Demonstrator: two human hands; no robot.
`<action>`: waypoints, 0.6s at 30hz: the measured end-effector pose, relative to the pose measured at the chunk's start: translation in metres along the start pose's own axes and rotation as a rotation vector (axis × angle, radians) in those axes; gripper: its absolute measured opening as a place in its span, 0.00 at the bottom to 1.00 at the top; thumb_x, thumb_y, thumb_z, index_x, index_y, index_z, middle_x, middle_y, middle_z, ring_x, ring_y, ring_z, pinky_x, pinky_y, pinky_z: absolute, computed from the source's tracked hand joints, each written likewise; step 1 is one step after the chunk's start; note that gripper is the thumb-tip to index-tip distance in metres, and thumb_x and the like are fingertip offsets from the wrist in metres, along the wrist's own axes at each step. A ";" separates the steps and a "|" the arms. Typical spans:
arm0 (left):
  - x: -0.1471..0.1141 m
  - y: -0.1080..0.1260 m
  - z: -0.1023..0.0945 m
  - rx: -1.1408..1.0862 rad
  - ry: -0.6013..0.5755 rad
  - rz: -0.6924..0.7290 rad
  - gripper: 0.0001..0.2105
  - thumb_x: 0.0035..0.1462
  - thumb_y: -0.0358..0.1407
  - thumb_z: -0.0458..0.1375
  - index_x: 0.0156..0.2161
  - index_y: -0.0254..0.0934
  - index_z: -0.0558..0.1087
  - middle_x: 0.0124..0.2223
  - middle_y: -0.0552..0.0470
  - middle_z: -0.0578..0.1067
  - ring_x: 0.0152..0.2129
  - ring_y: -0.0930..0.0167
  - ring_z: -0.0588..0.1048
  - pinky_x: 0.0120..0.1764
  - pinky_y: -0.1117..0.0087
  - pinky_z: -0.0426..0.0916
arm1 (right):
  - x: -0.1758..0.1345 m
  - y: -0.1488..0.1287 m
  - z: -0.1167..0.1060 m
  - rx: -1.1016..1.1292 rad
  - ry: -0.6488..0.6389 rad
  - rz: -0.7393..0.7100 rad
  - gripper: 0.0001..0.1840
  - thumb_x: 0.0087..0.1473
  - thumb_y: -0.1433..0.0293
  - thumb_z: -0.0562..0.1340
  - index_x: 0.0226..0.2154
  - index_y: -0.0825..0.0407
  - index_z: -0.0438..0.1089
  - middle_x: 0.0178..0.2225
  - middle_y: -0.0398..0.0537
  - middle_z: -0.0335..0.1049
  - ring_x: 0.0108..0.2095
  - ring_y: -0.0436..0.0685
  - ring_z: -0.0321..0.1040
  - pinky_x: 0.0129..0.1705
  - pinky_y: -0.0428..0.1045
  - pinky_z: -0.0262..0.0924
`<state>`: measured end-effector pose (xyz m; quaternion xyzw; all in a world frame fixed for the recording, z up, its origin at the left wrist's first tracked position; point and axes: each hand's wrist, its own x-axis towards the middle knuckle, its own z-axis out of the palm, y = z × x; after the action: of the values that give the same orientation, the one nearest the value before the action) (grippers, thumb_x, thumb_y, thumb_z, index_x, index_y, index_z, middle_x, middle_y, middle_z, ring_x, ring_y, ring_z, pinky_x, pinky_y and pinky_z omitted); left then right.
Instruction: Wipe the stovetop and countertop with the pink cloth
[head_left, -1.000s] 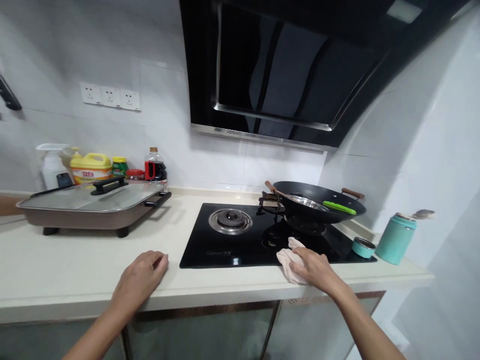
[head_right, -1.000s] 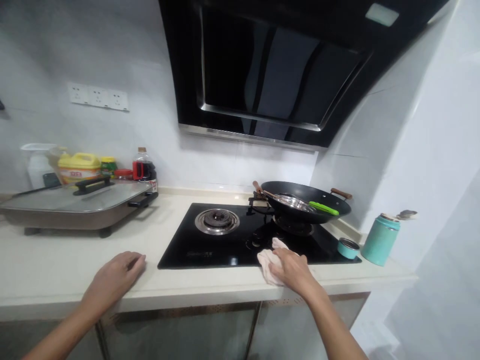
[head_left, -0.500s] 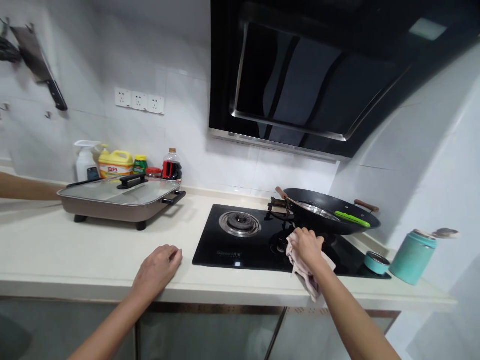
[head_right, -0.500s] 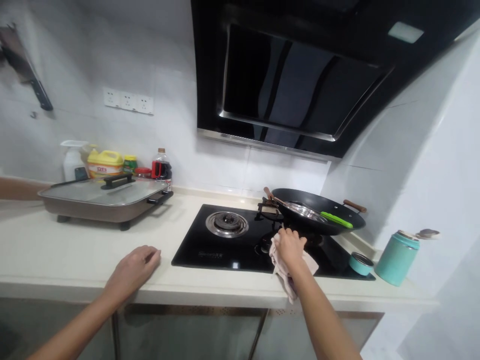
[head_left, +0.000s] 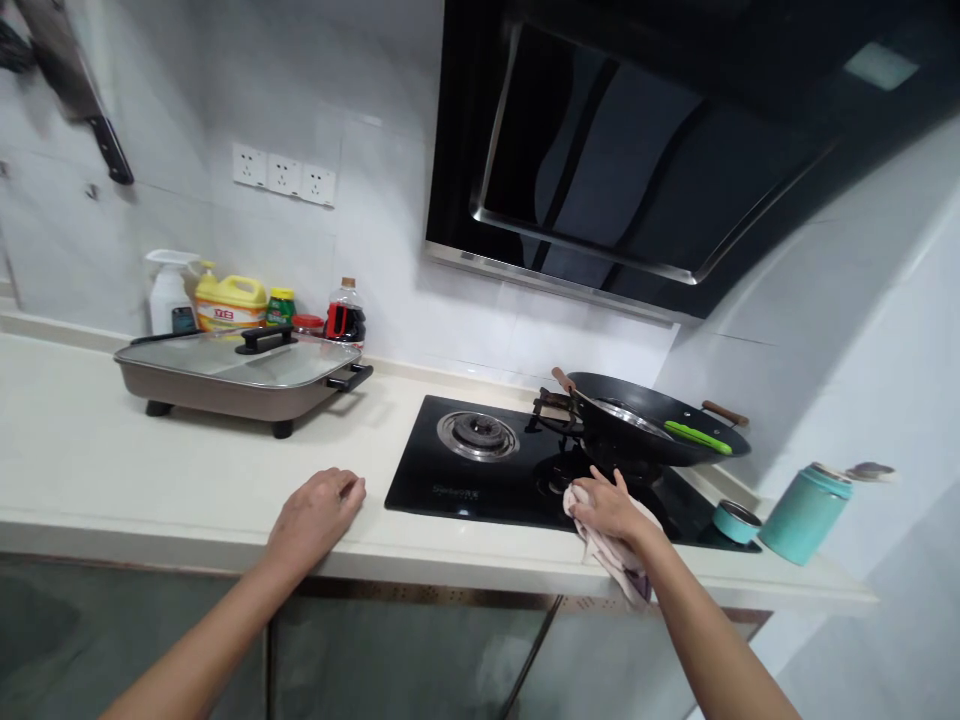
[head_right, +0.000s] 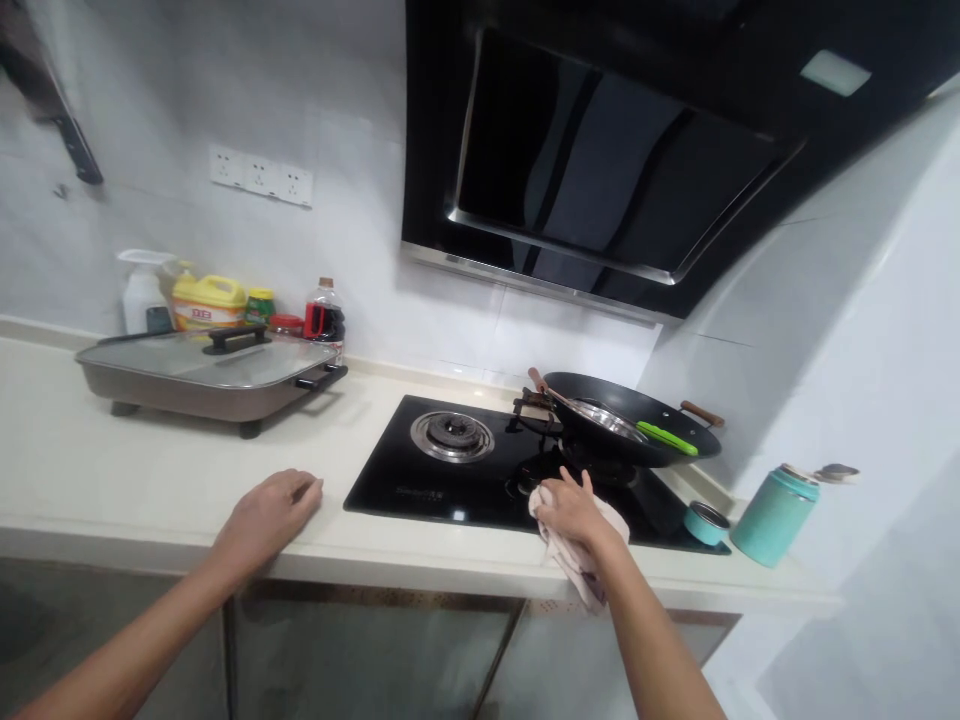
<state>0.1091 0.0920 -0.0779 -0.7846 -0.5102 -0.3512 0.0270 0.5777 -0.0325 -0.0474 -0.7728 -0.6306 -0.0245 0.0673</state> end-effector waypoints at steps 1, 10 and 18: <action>0.000 0.000 0.000 0.006 0.000 0.014 0.17 0.64 0.41 0.46 0.33 0.39 0.76 0.38 0.45 0.81 0.38 0.63 0.78 0.41 0.66 0.68 | -0.011 -0.002 0.004 0.006 0.024 -0.006 0.29 0.60 0.61 0.56 0.61 0.50 0.70 0.64 0.53 0.69 0.73 0.67 0.47 0.73 0.67 0.27; 0.000 -0.001 0.003 0.065 -0.014 0.073 0.18 0.65 0.40 0.46 0.33 0.38 0.77 0.37 0.44 0.80 0.39 0.62 0.77 0.44 0.65 0.67 | -0.024 -0.081 0.016 0.161 0.141 -0.187 0.22 0.58 0.71 0.57 0.54 0.49 0.72 0.53 0.51 0.73 0.54 0.59 0.64 0.58 0.51 0.54; 0.003 -0.007 0.003 0.013 0.015 0.003 0.17 0.64 0.41 0.46 0.30 0.40 0.74 0.36 0.47 0.81 0.35 0.64 0.77 0.40 0.67 0.67 | 0.068 -0.137 0.011 0.120 0.314 0.094 0.19 0.61 0.75 0.54 0.53 0.54 0.70 0.55 0.62 0.67 0.53 0.65 0.63 0.53 0.55 0.55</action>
<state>0.1055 0.0990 -0.0807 -0.7825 -0.5111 -0.3537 0.0366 0.4574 0.0612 -0.0395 -0.7826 -0.5760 -0.1039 0.2119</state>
